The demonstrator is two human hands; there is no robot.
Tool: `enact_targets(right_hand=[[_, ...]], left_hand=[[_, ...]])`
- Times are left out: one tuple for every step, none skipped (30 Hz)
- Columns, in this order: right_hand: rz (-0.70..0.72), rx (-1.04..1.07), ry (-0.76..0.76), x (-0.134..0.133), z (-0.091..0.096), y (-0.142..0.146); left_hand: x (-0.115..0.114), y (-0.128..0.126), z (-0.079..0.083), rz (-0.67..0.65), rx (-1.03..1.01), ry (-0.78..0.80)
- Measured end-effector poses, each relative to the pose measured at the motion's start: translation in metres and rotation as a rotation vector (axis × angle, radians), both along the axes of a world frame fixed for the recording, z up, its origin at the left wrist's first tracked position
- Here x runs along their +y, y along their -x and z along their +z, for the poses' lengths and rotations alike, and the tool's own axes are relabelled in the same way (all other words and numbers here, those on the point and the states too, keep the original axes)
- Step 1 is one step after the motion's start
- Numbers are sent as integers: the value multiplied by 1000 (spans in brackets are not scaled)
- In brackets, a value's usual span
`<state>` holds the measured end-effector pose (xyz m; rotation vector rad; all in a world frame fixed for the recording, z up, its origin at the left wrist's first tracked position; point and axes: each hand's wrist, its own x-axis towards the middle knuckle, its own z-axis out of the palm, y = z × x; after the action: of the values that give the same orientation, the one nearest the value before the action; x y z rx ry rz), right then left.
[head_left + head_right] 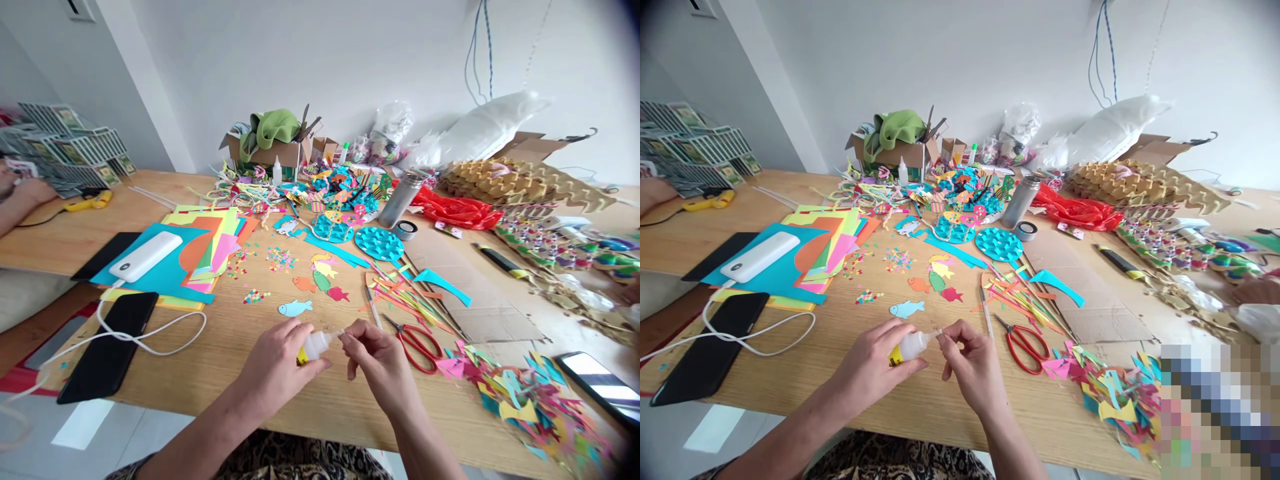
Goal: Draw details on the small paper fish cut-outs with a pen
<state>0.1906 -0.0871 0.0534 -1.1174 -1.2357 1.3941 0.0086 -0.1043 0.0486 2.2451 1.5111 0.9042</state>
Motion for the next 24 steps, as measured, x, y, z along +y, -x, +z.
enact_targets(right_hand=[[-1,7,10,0,0,-1],[-3,13,25,1,-1,-1],[-5,16,43,2,-1,-2],[-6,19,61,2,-2,-2],[-4,22,78,2,-2,-3],[0,27,92,3,-2,-4],[6,34,102,3,-3,-5],[12,42,108,3,-3,-6],[19,50,111,3,-3,-7],[26,55,114,2,-3,-8],[32,56,116,2,-4,-8],[37,55,117,2,-4,-8],[39,57,117,2,-4,-8],[36,64,114,2,-5,-8],[30,77,108,2,-6,-7],[24,93,101,2,-6,-6],[17,110,93,2,-7,-6],[13,124,87,2,-7,-5],[11,133,82,2,-7,-4],[13,137,79,1,-7,-4],[16,138,75,1,-7,-4],[18,137,69,1,-7,-4],[18,133,60,1,-6,-4],[20,126,50,1,-5,-5]], left_hand=[[0,0,0,-3,-4,14],[0,1,0,-6,-9,27],[1,1,0,-8,-16,40],[1,1,0,-10,-23,54],[1,1,0,-14,-31,68],[0,1,0,-17,-38,84],[0,1,0,-22,-46,99],[0,1,0,-25,-54,114],[0,1,0,-25,-63,127],[0,1,0,-25,-72,141],[-1,1,0,-23,-81,154],[-1,1,1,-21,-90,166],[-1,1,1,-20,-99,176],[-1,1,2,-22,-107,185],[-1,1,2,-24,-114,193],[-1,1,2,-27,-120,198],[-1,2,2,-30,-127,202],[-1,2,2,-33,-137,208],[-1,2,3,-36,-151,219],[-1,2,3,-40,-172,238],[-1,2,3,-47,-198,273],[-1,3,4,-60,-229,326],[-1,3,4,-72,-268,394],[-1,3,4,-83,-318,470]])
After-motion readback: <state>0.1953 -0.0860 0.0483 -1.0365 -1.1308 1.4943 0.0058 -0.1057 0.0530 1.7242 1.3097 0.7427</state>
